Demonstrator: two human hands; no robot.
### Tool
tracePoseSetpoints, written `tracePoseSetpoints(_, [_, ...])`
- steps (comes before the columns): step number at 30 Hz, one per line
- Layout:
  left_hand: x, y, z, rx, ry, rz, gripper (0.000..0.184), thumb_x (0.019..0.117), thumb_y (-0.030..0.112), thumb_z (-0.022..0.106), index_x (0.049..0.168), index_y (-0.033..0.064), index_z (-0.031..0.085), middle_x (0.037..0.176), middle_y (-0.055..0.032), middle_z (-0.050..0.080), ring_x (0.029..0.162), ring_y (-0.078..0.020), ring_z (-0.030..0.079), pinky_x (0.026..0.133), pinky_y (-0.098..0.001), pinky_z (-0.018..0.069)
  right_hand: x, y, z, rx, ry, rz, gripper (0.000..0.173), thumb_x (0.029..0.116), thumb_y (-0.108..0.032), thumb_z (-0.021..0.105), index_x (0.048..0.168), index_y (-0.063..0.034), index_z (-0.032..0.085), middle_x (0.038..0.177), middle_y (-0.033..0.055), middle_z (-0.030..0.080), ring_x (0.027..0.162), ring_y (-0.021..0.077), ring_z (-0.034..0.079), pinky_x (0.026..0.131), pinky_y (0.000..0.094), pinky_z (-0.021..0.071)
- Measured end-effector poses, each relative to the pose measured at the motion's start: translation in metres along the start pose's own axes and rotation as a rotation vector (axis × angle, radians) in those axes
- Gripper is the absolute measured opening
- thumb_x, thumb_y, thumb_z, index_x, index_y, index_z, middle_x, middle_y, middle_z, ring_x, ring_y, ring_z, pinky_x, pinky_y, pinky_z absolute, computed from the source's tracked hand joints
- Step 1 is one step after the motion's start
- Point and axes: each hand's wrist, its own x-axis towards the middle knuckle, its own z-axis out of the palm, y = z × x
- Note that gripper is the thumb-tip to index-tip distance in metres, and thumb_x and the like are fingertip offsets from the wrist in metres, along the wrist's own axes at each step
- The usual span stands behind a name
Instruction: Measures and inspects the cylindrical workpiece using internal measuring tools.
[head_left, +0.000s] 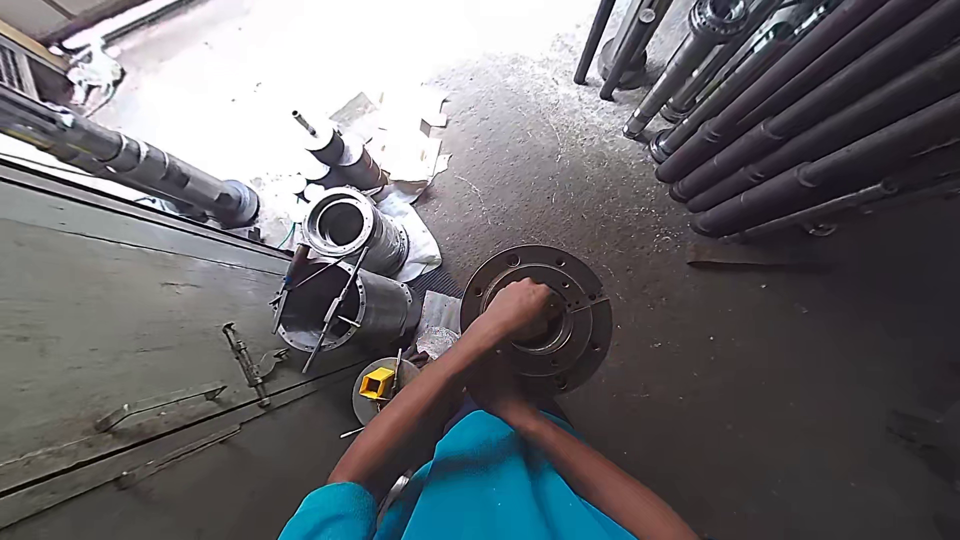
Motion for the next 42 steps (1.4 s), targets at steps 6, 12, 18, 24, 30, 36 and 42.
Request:
tracePoseSetpoints(6, [-0.092, -0.066, 0.021, -0.296, 0.422, -0.148, 0.026, 0.1015, 0.027, 0.059, 0.122, 0.0205, 0.073, 0.11, 0.0024, 0.076, 0.091, -0.0151, 0.073, 0.082, -0.0493, 0.0594, -0.004, 0.038, -0.067, -0.144, 0.32, -0.429, 0.029, 0.1012, -0.023, 0.054, 0.094, -0.0066, 0.078, 0.081, 0.0061, 0.074, 0.075, 0.017, 0.071, 0.073, 0.0414, 0.0599])
tracePoseSetpoints(12, [-0.161, -0.062, 0.094, -1.087, 0.663, -0.176, 0.027, 0.0988, 0.002, 0.058, 0.124, -0.0053, 0.067, 0.102, -0.0103, 0.077, 0.064, -0.0112, 0.068, 0.053, -0.0261, 0.0571, 0.037, 0.067, -0.141, -0.553, 0.45, -0.474, 0.03, 0.1003, -0.03, 0.058, 0.093, -0.0103, 0.079, 0.095, 0.0064, 0.074, 0.09, 0.0275, 0.068, 0.077, 0.0482, 0.0559])
tracePoseSetpoints(18, [-0.115, -0.061, 0.064, -1.182, 0.844, -0.374, 0.023, 0.1017, 0.005, 0.058, 0.12, -0.0038, 0.068, 0.103, -0.011, 0.076, 0.052, -0.0088, 0.062, 0.045, -0.0235, 0.0524, -0.014, 0.086, -0.129, -0.401, 0.157, -0.276, 0.042, 0.1069, -0.031, 0.044, 0.096, -0.0036, 0.073, 0.086, 0.0129, 0.072, 0.084, 0.0293, 0.071, 0.077, 0.0537, 0.056])
tracePoseSetpoints(24, [-0.031, -0.044, -0.009, -0.543, 0.249, -0.047, 0.023, 0.1, 0.006, 0.06, 0.114, 0.013, 0.076, 0.102, -0.0044, 0.077, 0.085, -0.0189, 0.073, 0.078, -0.0452, 0.059, -0.011, 0.052, -0.02, 0.185, -0.182, -0.009, 0.036, 0.1085, -0.024, 0.046, 0.103, 0.0013, 0.072, 0.088, 0.0071, 0.075, 0.072, 0.0137, 0.071, 0.073, 0.0352, 0.0608])
tracePoseSetpoints(30, [-0.034, -0.033, -0.006, -0.192, 0.119, -0.038, 0.037, 0.1, 0.016, 0.058, 0.134, 0.0272, 0.068, 0.102, -0.0029, 0.076, 0.086, -0.0235, 0.071, 0.075, -0.0561, 0.0554, -0.002, 0.034, -0.021, 0.168, -0.243, -0.044, 0.034, 0.1098, -0.025, 0.046, 0.112, -0.0025, 0.071, 0.086, 0.0024, 0.073, 0.063, 0.0077, 0.064, 0.062, 0.0278, 0.056])
tracePoseSetpoints(36, [-0.145, -0.069, 0.071, -0.591, 0.433, -0.143, 0.036, 0.099, 0.03, 0.064, 0.126, 0.0077, 0.069, 0.102, -0.0005, 0.077, 0.082, -0.0076, 0.071, 0.076, -0.0329, 0.0605, 0.025, 0.046, -0.108, -0.367, 0.524, -0.579, 0.025, 0.0999, -0.027, 0.06, 0.104, -0.0135, 0.08, 0.105, 0.0047, 0.076, 0.095, 0.0203, 0.071, 0.084, 0.0427, 0.0587])
tracePoseSetpoints(42, [-0.156, -0.035, 0.12, -1.003, 0.899, -0.257, 0.027, 0.0998, -0.001, 0.055, 0.121, -0.0034, 0.07, 0.102, -0.0087, 0.077, 0.055, -0.0065, 0.061, 0.047, -0.0217, 0.0517, 0.046, 0.061, -0.142, -0.622, 0.316, -0.478, 0.045, 0.1069, -0.04, 0.047, 0.09, -0.0078, 0.072, 0.085, 0.0081, 0.068, 0.089, 0.0282, 0.066, 0.078, 0.0457, 0.0544])
